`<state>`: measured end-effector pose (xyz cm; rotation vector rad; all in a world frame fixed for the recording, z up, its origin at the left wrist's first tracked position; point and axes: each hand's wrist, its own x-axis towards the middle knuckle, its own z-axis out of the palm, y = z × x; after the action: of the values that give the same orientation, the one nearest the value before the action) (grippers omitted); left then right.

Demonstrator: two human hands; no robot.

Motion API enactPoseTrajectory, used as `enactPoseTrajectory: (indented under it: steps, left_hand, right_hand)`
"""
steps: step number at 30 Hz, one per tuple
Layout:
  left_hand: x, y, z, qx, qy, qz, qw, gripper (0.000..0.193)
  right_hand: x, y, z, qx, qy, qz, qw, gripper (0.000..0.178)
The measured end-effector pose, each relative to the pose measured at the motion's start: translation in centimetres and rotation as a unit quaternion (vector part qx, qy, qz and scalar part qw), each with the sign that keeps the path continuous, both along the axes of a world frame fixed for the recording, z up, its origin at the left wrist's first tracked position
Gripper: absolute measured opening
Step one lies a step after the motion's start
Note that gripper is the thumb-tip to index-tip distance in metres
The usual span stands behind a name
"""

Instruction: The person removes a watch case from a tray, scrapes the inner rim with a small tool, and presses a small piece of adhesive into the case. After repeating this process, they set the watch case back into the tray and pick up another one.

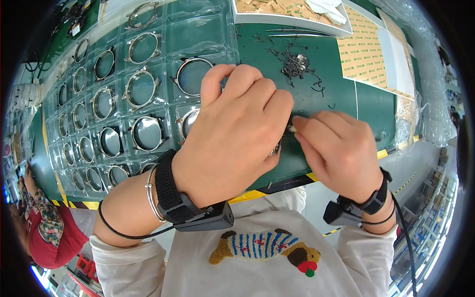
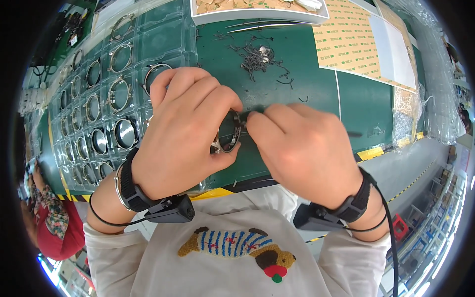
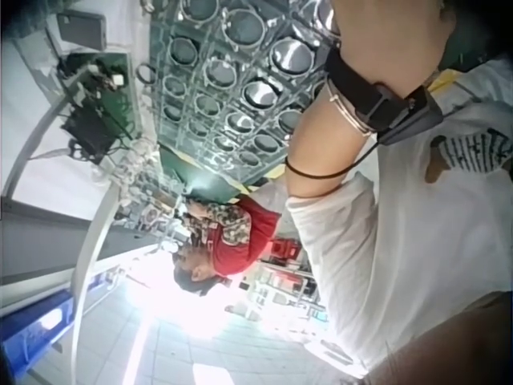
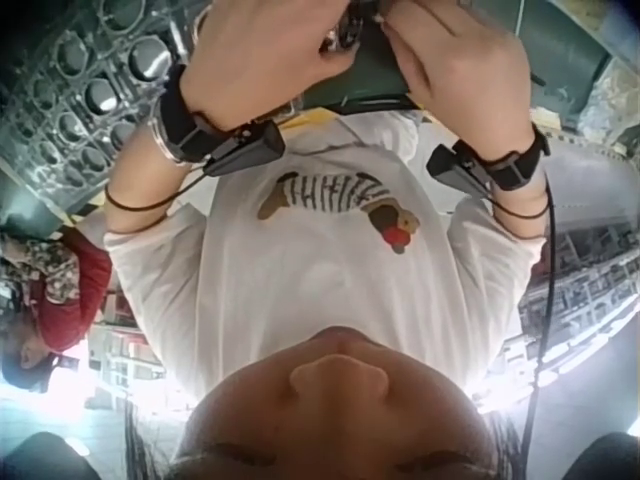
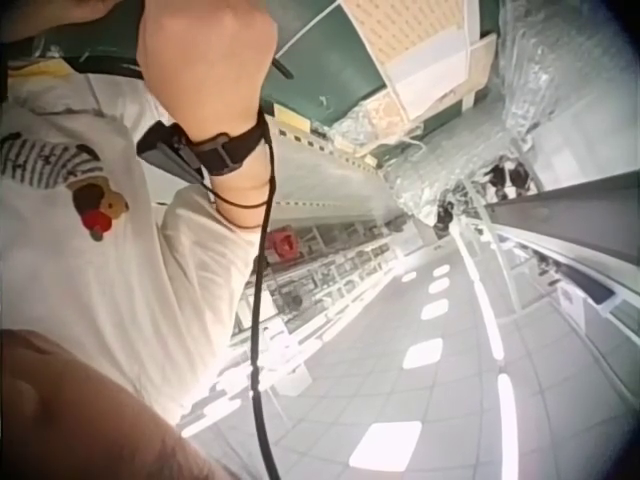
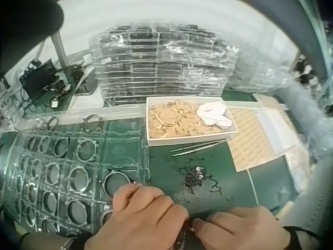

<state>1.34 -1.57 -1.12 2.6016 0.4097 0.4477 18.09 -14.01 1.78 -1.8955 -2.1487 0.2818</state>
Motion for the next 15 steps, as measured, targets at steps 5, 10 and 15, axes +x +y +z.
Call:
enactPoseTrajectory:
  steps: [5, 10, 15]
  left_hand:
    - [0.1, -0.2, 0.0, -0.008, 0.01, -0.01, 1.0, 0.049]
    - [-0.3, 0.3, 0.0, -0.038, 0.002, -0.033, 0.999, 0.048]
    - [-0.3, 0.2, 0.3, -0.051, 0.01, -0.042, 0.998, 0.047]
  right_hand:
    - [-1.3, -1.6, -1.1, 0.019, 0.069, -0.051, 0.996, 0.02]
    - [-0.9, -1.4, -2.2, 0.068, 0.072, -0.062, 0.993, 0.023]
    - [0.2, -0.9, -2.2, 0.106, 0.026, -0.033, 0.993, 0.025]
